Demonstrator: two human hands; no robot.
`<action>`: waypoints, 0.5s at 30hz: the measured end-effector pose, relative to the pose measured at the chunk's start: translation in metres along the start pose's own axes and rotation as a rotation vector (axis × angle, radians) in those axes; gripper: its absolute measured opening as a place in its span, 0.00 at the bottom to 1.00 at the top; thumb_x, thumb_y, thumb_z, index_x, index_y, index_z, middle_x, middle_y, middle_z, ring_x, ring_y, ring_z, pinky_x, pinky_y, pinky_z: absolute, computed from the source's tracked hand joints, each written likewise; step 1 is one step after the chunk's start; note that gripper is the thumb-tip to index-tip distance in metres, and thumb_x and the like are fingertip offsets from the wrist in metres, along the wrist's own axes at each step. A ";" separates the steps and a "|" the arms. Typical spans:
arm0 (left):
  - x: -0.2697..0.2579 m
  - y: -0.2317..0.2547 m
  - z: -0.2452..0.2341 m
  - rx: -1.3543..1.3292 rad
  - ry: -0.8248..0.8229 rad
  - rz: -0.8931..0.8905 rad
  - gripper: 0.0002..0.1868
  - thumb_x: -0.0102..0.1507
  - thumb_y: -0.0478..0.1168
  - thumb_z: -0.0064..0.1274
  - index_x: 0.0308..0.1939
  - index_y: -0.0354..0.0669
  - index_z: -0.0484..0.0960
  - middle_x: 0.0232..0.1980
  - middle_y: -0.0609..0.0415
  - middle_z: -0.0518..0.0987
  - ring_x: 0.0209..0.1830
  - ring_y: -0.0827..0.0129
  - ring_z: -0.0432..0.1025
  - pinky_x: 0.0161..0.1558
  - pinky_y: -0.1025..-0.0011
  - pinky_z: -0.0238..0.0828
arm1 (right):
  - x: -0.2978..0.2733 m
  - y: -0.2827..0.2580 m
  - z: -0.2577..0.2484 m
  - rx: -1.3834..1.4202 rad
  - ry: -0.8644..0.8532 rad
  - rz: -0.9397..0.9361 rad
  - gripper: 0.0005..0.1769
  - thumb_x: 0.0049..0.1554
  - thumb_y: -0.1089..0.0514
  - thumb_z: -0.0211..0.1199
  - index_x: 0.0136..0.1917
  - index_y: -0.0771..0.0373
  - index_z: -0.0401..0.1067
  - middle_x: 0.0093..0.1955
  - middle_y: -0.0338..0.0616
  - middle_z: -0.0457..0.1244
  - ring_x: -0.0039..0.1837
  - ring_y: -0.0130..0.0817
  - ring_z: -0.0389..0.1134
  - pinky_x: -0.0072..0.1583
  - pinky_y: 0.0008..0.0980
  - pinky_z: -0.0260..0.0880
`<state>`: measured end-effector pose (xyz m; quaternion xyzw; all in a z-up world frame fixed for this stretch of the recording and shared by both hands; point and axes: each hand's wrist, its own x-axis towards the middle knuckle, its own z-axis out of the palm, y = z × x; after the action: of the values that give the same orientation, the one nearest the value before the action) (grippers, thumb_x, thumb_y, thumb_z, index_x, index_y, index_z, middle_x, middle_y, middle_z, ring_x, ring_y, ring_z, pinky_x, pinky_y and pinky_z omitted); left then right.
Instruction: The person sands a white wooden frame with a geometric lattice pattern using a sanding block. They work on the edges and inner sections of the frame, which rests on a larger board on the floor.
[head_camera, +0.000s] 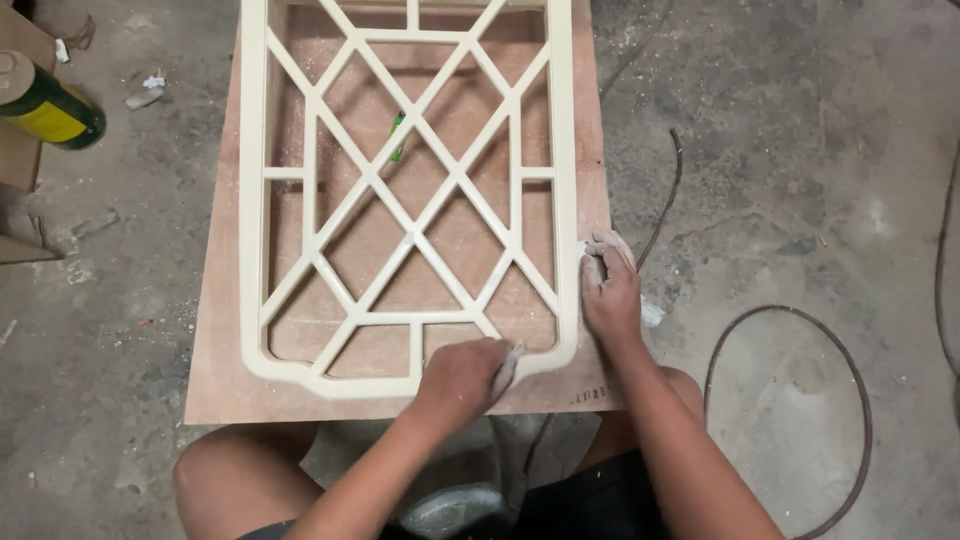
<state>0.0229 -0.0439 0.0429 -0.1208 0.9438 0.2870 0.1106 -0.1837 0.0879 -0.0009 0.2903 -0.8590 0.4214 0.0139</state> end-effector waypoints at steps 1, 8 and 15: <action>0.001 -0.001 0.010 0.002 0.000 0.000 0.12 0.67 0.46 0.49 0.45 0.45 0.82 0.36 0.45 0.83 0.41 0.48 0.79 0.41 0.54 0.75 | 0.003 -0.002 -0.001 0.002 0.002 0.000 0.11 0.66 0.58 0.57 0.53 0.69 0.74 0.61 0.62 0.67 0.72 0.60 0.63 0.75 0.54 0.57; 0.015 -0.010 0.060 0.114 0.106 0.055 0.09 0.65 0.45 0.51 0.43 0.47 0.82 0.38 0.51 0.80 0.43 0.54 0.76 0.41 0.58 0.75 | 0.003 -0.001 -0.003 0.027 -0.011 0.001 0.11 0.64 0.58 0.59 0.54 0.69 0.73 0.60 0.64 0.67 0.69 0.63 0.64 0.71 0.57 0.60; 0.013 0.005 0.022 -0.106 0.130 0.112 0.08 0.64 0.37 0.49 0.36 0.39 0.82 0.29 0.45 0.77 0.33 0.48 0.76 0.36 0.55 0.74 | 0.001 0.014 0.003 -0.018 -0.014 0.016 0.11 0.62 0.57 0.60 0.54 0.66 0.74 0.64 0.58 0.66 0.73 0.58 0.61 0.74 0.53 0.57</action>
<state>0.0118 -0.0290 0.0239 -0.0920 0.9378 0.3339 0.0261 -0.1907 0.0919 -0.0131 0.2861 -0.8653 0.4116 0.0072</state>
